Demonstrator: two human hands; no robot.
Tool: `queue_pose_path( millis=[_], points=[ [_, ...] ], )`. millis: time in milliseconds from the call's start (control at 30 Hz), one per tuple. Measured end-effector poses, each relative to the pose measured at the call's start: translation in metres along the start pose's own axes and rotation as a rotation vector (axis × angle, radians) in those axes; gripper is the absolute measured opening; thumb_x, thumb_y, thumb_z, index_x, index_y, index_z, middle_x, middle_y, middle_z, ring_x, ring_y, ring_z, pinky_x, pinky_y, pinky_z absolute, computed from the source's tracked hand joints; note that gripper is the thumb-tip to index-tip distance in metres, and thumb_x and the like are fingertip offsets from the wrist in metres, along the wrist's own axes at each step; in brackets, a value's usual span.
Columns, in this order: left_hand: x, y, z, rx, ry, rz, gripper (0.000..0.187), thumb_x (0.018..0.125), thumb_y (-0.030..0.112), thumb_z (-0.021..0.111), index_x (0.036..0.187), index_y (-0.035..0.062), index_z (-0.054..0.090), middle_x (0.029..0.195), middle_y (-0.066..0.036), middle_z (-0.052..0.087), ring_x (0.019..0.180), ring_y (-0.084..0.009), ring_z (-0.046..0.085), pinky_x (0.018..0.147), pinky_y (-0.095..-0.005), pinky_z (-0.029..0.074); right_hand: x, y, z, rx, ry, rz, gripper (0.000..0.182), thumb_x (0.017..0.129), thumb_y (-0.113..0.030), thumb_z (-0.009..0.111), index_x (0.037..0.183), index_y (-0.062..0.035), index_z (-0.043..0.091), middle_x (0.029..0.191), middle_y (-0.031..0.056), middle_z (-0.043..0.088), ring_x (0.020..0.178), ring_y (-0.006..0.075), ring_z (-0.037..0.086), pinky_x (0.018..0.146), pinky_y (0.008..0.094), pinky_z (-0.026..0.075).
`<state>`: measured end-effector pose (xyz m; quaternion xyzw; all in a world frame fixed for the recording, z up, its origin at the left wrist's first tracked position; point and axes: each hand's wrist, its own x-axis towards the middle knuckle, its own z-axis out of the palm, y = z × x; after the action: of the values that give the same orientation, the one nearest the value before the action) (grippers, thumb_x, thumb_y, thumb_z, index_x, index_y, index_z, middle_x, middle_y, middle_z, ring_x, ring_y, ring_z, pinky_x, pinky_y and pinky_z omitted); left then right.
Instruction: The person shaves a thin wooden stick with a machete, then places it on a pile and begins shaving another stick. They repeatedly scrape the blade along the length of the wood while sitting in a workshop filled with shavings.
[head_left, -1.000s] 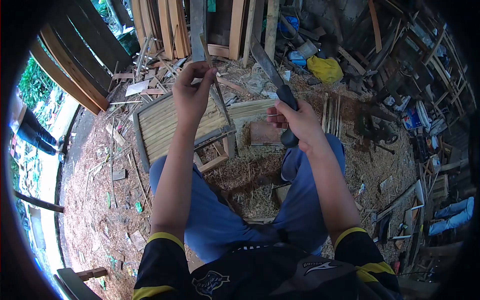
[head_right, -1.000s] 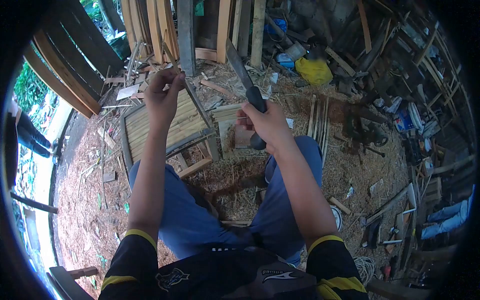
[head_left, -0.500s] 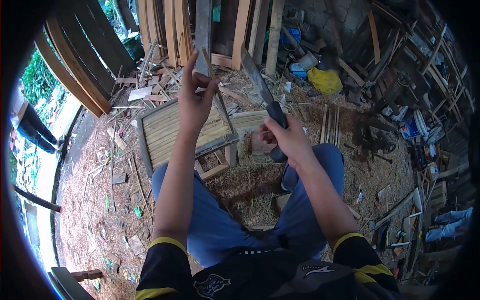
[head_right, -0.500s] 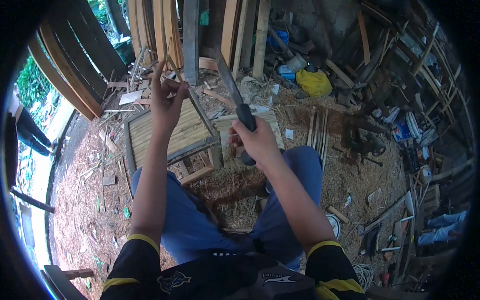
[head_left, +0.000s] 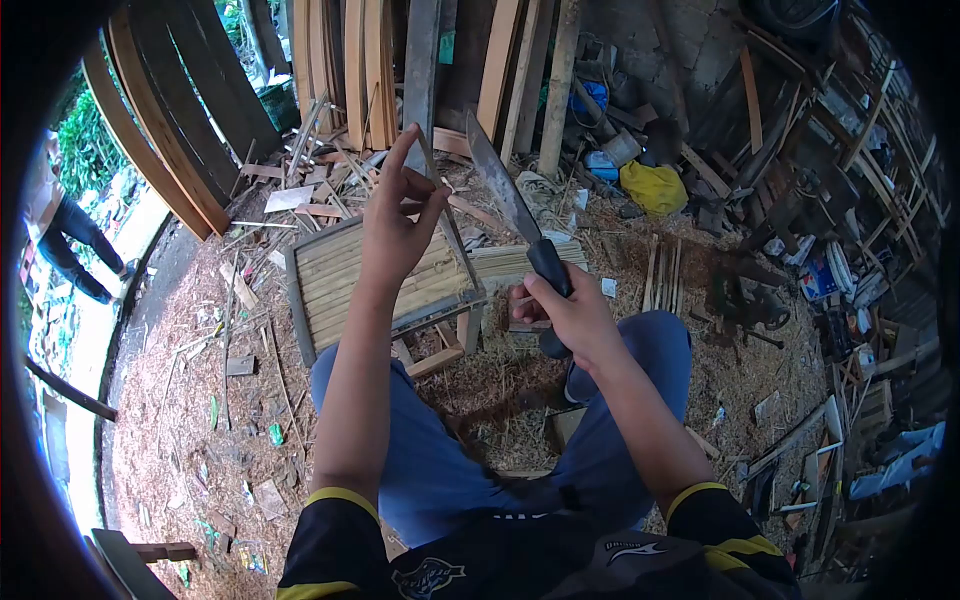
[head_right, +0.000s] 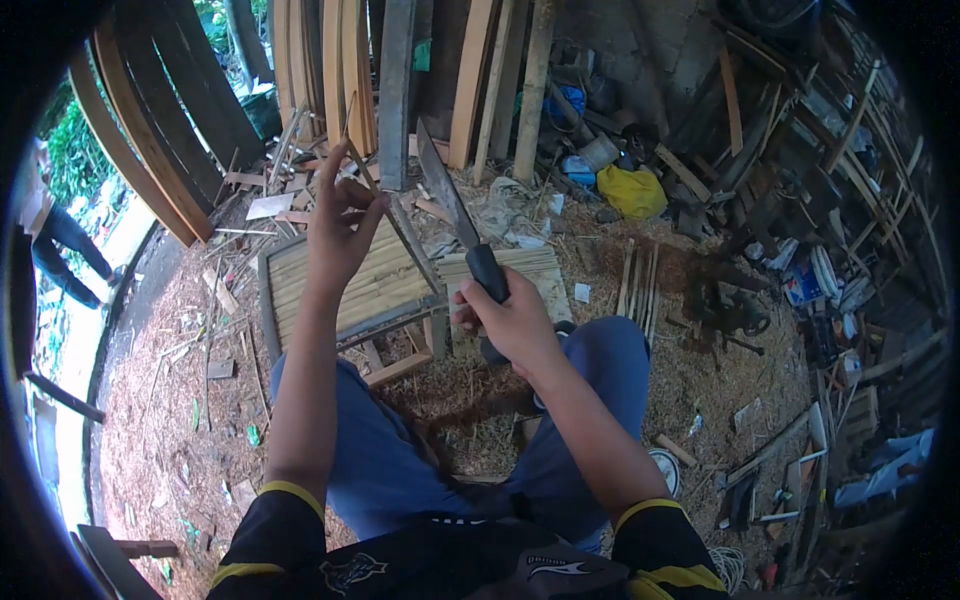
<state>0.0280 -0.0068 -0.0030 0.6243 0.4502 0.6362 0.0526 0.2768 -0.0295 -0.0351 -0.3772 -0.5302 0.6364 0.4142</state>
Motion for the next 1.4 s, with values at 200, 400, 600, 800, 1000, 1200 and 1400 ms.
queue_pose_path(
  millis=[200,400,600,800,1000,1200,1400],
  points=[
    [0.003,0.024,-0.014,0.021,0.222,0.153,0.026,0.096,-0.002,0.067,0.121,0.0025,0.065,0.103,-0.006,0.068,0.097,-0.0141,0.069,0.079,-0.0270,0.062,-0.021,0.009,0.010,-0.009,-0.038,0.000,0.033,0.108,-0.033,0.056,0.119,-0.0018,0.058,0.080,0.0057,0.063,0.051,0.0100,0.053,0.047,0.0261,0.045],
    [-0.015,0.028,-0.024,-0.100,0.199,0.052,0.025,0.094,-0.003,0.071,0.117,-0.0007,0.063,0.106,-0.009,0.070,0.098,-0.0139,0.070,0.080,-0.0259,0.061,-0.040,0.029,0.046,0.094,-0.032,-0.105,0.031,0.109,-0.031,0.054,0.120,-0.0024,0.055,0.072,0.0011,0.053,0.050,0.0073,0.047,0.047,0.0257,0.042],
    [-0.029,0.051,-0.037,0.100,0.075,0.067,0.025,0.092,-0.007,0.069,0.117,-0.0052,0.063,0.103,-0.013,0.068,0.096,-0.0174,0.071,0.078,-0.0258,0.062,-0.026,0.038,0.064,0.007,-0.017,-0.084,0.025,0.105,-0.027,0.061,0.114,-0.0045,0.055,0.068,-0.0015,0.051,0.052,0.0088,0.048,0.050,0.0276,0.041],
    [-0.064,0.061,-0.044,0.130,0.044,0.065,0.017,0.095,-0.012,0.060,0.111,-0.0098,0.060,0.105,-0.017,0.064,0.095,-0.0221,0.070,0.081,-0.0306,0.061,-0.031,0.017,0.070,-0.251,-0.062,-0.259,0.032,0.099,-0.033,0.068,0.105,-0.0024,0.062,0.070,0.0022,0.058,0.054,0.0125,0.047,0.054,0.0313,0.041],
    [-0.081,0.074,-0.039,0.180,0.063,0.077,0.017,0.096,-0.012,0.057,0.112,-0.0103,0.056,0.100,-0.016,0.060,0.091,-0.0198,0.067,0.079,-0.0290,0.058,-0.031,0.030,0.072,-0.328,-0.107,-0.395,0.035,0.098,-0.034,0.069,0.112,-0.0027,0.060,0.074,0.0101,0.063,0.064,0.0186,0.066,0.057,0.0329,0.047],
    [-0.089,0.071,-0.026,0.146,0.089,0.124,0.021,0.097,-0.011,0.055,0.117,-0.0091,0.049,0.107,-0.018,0.057,0.091,-0.0228,0.068,0.079,-0.0332,0.065,-0.034,0.009,0.064,-0.193,-0.189,-0.191,0.032,0.099,-0.033,0.069,0.111,-0.0047,0.060,0.063,0.0072,0.059,0.057,0.0143,0.063,0.052,0.0326,0.046],
    [-0.094,0.070,-0.029,0.158,0.096,0.109,0.019,0.094,-0.011,0.059,0.112,-0.0104,0.051,0.105,-0.017,0.054,0.095,-0.0240,0.065,0.080,-0.0340,0.064,-0.024,0.038,0.058,-0.297,-0.124,-0.245,0.029,0.100,-0.031,0.066,0.101,-0.0032,0.061,0.059,0.0087,0.055,0.051,0.0173,0.059,0.050,0.0349,0.043]
  ],
)
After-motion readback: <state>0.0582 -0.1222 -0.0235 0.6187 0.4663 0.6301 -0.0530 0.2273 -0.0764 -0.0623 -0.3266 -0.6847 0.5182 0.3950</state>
